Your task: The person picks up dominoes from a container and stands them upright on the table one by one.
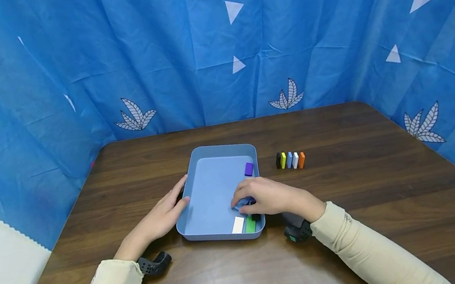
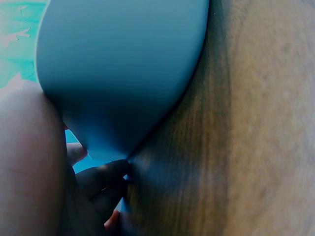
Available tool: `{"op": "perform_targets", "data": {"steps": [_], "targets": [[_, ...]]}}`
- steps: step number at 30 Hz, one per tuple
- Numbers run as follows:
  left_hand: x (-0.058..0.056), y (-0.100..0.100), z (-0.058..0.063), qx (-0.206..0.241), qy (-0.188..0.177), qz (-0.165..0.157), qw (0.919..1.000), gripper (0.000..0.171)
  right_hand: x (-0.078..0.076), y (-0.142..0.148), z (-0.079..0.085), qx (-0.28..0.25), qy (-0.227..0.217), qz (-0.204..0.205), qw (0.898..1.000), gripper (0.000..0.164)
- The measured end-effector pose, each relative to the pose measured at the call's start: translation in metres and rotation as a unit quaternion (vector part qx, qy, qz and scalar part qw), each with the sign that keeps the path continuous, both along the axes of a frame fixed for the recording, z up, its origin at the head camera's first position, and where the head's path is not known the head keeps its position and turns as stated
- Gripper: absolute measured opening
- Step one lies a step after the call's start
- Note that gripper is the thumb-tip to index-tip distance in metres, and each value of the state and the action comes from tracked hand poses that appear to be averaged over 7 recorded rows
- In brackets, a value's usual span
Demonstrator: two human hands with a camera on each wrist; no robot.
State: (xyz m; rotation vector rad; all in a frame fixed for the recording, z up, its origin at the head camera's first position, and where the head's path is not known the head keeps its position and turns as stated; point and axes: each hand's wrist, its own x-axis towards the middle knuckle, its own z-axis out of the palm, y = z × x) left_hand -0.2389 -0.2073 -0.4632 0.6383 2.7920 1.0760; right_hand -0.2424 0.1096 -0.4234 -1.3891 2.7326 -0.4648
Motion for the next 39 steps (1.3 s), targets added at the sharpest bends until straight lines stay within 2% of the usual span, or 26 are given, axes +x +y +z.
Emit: {"op": "perform_targets", "data": {"steps": [15, 23, 28, 39], "targets": [[0.002, -0.001, 0.001, 0.003, -0.001, 0.002, 1.0, 0.065, -0.002, 0.01, -0.013, -0.101, 0.002, -0.014, 0.995, 0.023], [0.002, -0.001, 0.001, 0.002, -0.003, 0.0, 1.0, 0.066, -0.004, 0.014, -0.02, -0.152, 0.03, 0.008, 0.988, 0.022], [0.002, 0.0, 0.003, 0.0, -0.002, 0.002, 1.0, 0.066, -0.003, 0.015, -0.02, -0.163, 0.034, -0.002, 0.986, 0.022], [0.002, 0.0, 0.002, -0.001, -0.002, 0.002, 1.0, 0.066, 0.001, 0.013, -0.016, -0.159, -0.008, -0.029, 0.987, 0.028]]}}
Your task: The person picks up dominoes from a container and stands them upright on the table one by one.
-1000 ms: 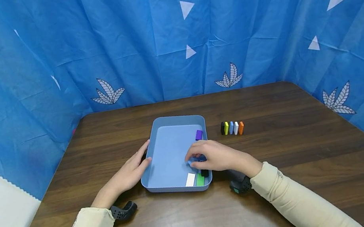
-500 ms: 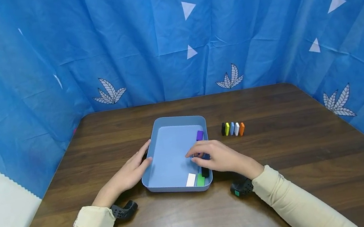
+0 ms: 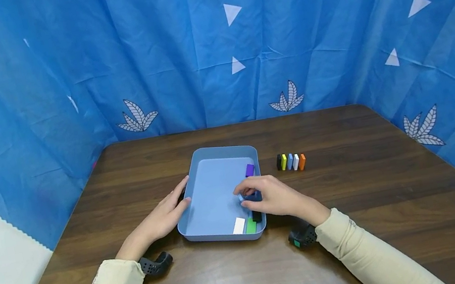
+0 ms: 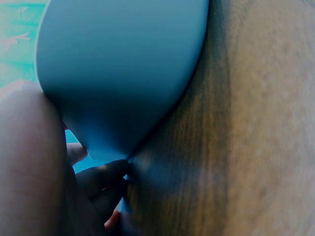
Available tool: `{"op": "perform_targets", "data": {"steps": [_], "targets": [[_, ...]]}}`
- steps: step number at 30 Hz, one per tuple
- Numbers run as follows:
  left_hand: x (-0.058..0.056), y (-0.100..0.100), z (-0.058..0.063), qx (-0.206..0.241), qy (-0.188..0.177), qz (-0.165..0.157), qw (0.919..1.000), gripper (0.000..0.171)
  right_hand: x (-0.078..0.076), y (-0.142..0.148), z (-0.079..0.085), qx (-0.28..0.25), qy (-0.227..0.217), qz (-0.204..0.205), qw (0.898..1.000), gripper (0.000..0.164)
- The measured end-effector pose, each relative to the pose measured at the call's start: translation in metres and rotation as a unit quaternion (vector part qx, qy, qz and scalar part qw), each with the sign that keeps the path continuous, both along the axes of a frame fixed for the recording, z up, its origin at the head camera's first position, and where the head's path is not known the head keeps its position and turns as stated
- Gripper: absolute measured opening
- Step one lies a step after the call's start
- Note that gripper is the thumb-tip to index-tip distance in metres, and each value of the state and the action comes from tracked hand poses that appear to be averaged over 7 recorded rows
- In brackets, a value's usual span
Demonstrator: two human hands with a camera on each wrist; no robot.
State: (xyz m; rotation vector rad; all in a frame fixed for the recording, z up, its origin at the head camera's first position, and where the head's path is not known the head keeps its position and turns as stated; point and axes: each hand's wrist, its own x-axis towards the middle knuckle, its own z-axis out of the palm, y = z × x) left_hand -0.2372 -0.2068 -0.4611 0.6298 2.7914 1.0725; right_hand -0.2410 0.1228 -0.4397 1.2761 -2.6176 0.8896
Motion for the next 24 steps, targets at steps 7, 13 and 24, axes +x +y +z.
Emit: {"op": "perform_targets", "data": {"steps": [7, 13, 24], "targets": [[0.0, -0.001, -0.001, 0.0, 0.005, -0.004, 1.0, 0.067, 0.001, 0.0, -0.003, -0.017, 0.001, -0.005, 1.0, 0.028], [-0.001, 0.0, 0.001, 0.002, 0.014, -0.01, 0.9999, 0.066, 0.003, 0.004, -0.009, -0.068, 0.028, 0.016, 0.997, 0.029], [-0.001, 0.0, 0.0, 0.003, 0.012, -0.011, 0.9999, 0.066, 0.007, 0.006, -0.014, -0.114, 0.065, -0.002, 0.991, 0.034]]}}
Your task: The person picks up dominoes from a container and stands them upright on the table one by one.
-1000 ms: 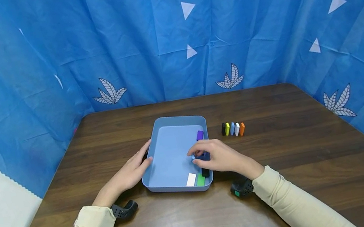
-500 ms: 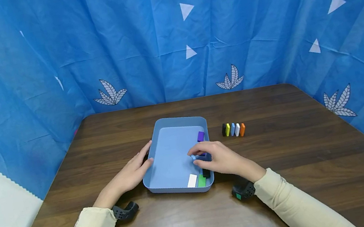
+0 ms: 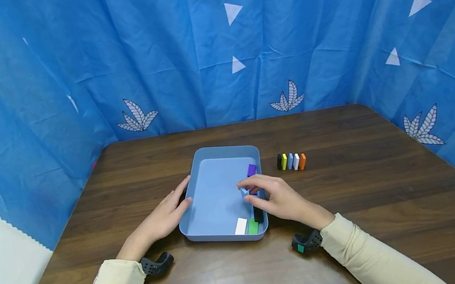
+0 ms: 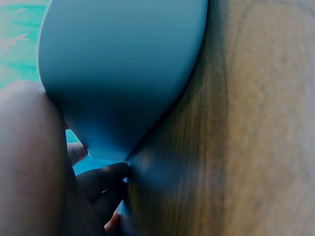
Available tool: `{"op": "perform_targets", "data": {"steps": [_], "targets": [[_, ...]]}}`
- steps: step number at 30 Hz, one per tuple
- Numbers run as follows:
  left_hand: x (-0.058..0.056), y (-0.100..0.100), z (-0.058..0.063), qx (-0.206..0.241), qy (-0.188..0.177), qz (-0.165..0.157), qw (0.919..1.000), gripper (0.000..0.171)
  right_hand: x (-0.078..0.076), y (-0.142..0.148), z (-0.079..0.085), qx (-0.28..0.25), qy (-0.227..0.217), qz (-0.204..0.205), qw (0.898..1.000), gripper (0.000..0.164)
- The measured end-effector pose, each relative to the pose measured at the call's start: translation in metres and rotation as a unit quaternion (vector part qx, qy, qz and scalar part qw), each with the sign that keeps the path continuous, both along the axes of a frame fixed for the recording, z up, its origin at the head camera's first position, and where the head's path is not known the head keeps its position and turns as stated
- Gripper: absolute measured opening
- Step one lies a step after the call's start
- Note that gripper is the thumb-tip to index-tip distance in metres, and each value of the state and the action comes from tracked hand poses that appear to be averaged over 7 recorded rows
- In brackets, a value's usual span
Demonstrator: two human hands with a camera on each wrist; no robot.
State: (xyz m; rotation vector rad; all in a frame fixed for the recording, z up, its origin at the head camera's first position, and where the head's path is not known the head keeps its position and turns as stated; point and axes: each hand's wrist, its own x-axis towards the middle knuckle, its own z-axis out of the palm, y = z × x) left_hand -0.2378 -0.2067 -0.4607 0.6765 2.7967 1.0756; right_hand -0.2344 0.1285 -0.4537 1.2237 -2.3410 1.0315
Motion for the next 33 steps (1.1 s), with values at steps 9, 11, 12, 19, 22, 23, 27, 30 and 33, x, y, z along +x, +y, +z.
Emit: {"op": "perform_targets", "data": {"steps": [9, 11, 12, 19, 22, 23, 27, 30, 33], "targets": [[0.001, 0.001, -0.002, 0.0, -0.002, 0.0, 1.0, 0.066, 0.001, 0.003, -0.001, -0.049, 0.043, -0.004, 0.998, 0.036], [0.001, 0.001, -0.002, -0.001, -0.003, 0.001, 1.0, 0.066, 0.001, 0.005, -0.001, -0.053, 0.051, -0.007, 0.997, 0.036], [0.0, 0.001, -0.002, 0.0, -0.003, 0.001, 1.0, 0.066, 0.001, 0.006, -0.002, -0.054, 0.054, -0.009, 0.997, 0.037], [0.0, 0.001, -0.001, 0.002, 0.001, 0.0, 1.0, 0.066, 0.004, 0.013, 0.0, -0.05, 0.051, -0.028, 0.997, 0.038], [0.0, 0.0, -0.001, 0.001, -0.002, 0.002, 1.0, 0.066, 0.005, 0.014, 0.001, -0.048, 0.048, -0.034, 0.997, 0.038], [0.0, 0.0, -0.001, 0.001, -0.003, 0.003, 1.0, 0.066, 0.005, 0.014, 0.001, -0.048, 0.049, -0.035, 0.997, 0.037], [0.0, -0.001, -0.001, 0.001, -0.003, 0.002, 1.0, 0.066, 0.004, 0.014, 0.003, -0.049, 0.055, -0.033, 0.997, 0.037], [0.0, -0.002, -0.001, -0.001, -0.003, 0.001, 1.0, 0.066, 0.003, 0.015, 0.004, -0.048, 0.058, -0.033, 0.997, 0.035], [0.0, -0.002, 0.0, -0.002, -0.005, 0.001, 1.0, 0.066, 0.003, 0.016, 0.006, -0.046, 0.064, -0.039, 0.996, 0.034]]}}
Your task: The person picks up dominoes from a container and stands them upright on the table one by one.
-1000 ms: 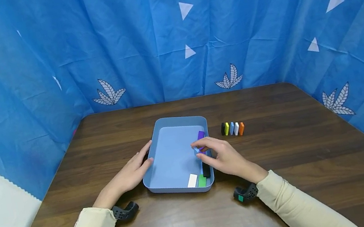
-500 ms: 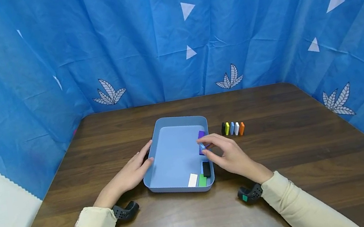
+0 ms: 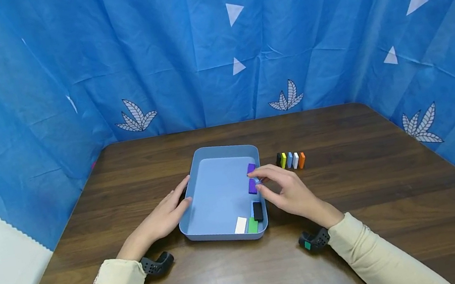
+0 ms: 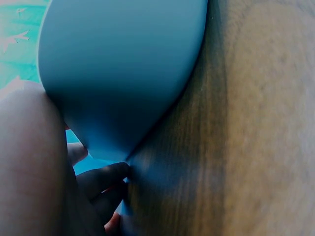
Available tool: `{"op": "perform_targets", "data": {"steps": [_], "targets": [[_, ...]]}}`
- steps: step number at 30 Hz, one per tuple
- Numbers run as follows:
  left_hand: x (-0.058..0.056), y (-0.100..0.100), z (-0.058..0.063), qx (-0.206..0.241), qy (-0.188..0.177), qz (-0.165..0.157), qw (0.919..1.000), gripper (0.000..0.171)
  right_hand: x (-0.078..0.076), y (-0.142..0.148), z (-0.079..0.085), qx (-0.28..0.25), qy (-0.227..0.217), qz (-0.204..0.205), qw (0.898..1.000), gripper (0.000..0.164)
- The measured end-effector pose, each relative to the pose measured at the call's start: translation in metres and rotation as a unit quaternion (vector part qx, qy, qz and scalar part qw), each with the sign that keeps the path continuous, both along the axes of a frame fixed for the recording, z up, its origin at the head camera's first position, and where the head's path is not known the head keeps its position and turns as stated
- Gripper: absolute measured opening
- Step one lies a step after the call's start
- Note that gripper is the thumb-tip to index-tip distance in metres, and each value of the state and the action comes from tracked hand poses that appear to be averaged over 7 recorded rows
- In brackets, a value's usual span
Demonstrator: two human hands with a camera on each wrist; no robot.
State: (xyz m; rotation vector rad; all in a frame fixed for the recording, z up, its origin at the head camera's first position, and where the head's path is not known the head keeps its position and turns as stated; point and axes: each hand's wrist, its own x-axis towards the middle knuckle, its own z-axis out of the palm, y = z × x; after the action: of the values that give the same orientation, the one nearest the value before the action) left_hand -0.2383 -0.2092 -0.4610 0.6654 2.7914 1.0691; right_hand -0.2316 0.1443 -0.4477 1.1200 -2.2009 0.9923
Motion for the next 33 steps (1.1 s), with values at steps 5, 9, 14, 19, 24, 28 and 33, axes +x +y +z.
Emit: {"op": "perform_targets", "data": {"steps": [5, 9, 14, 19, 24, 28, 33], "targets": [[0.0, 0.0, 0.001, -0.001, 0.0, 0.002, 1.0, 0.066, -0.002, 0.004, 0.001, -0.002, 0.02, -0.013, 1.0, 0.036], [0.0, 0.001, 0.002, -0.001, -0.001, 0.002, 1.0, 0.066, -0.005, 0.008, 0.002, -0.01, 0.035, -0.02, 0.999, 0.037], [0.0, 0.003, 0.004, 0.0, -0.003, 0.001, 1.0, 0.066, -0.007, 0.013, 0.003, -0.017, 0.038, -0.026, 0.999, 0.037], [0.0, 0.004, 0.004, -0.001, -0.003, 0.002, 1.0, 0.066, -0.008, 0.017, 0.005, -0.019, 0.034, -0.04, 0.998, 0.035], [0.0, 0.004, 0.003, -0.001, -0.002, 0.002, 1.0, 0.066, -0.009, 0.023, 0.006, -0.027, 0.032, -0.063, 0.997, 0.034], [0.001, 0.005, 0.001, 0.001, -0.002, 0.001, 1.0, 0.066, -0.012, 0.028, 0.005, -0.029, 0.033, -0.077, 0.996, 0.032], [0.001, 0.005, 0.001, 0.0, -0.001, 0.002, 1.0, 0.065, -0.016, 0.033, 0.005, -0.037, 0.052, -0.08, 0.995, 0.032]]}}
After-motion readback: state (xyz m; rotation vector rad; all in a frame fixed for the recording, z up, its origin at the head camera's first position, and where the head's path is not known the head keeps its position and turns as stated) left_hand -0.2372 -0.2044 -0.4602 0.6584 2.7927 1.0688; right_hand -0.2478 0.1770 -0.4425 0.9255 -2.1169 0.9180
